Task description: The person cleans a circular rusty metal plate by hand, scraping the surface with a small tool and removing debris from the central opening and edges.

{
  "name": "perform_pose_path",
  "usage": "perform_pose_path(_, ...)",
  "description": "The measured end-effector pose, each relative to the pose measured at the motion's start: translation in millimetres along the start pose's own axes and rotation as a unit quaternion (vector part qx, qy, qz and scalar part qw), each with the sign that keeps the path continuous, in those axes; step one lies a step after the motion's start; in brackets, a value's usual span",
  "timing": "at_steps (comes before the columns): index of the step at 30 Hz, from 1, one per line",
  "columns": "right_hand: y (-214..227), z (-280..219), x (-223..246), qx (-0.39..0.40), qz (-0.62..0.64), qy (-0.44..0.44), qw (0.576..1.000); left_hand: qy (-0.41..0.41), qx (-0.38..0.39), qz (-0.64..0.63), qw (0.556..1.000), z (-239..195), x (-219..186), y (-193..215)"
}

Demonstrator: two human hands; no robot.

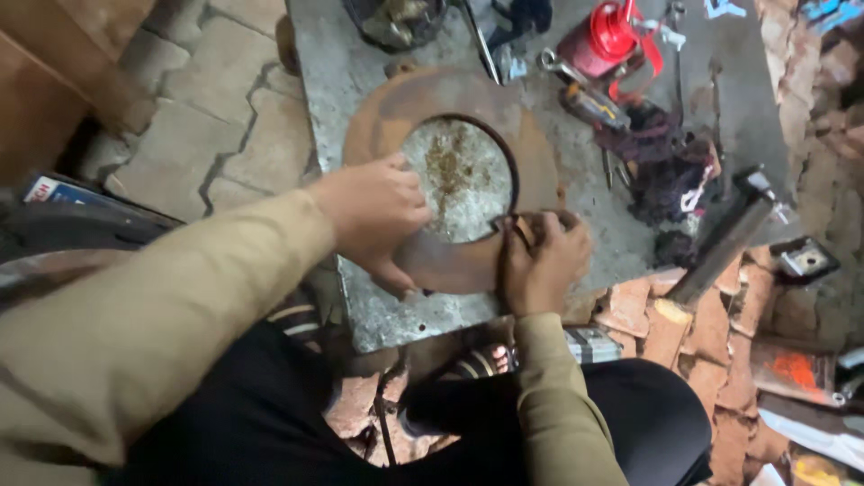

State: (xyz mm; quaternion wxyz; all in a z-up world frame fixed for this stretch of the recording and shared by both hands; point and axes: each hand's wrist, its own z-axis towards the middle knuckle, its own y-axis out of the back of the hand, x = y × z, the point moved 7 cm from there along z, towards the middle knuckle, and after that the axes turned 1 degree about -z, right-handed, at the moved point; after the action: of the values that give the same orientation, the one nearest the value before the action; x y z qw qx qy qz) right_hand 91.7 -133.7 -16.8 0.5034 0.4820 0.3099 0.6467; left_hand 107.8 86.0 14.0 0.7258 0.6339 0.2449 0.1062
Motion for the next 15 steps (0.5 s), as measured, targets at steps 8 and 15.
perform_pose_path(8,2.9,-24.3,18.6,0.029,0.043,0.027,0.998,-0.017,-0.063,-0.026,0.998,0.6,-3.9,2.7)
perform_pose_path(15,-2.0,-2.8,-1.4,-0.009,-0.006,0.000,1.000,-0.027,-0.091,-0.028,0.995,1.1,-3.1,-3.1)
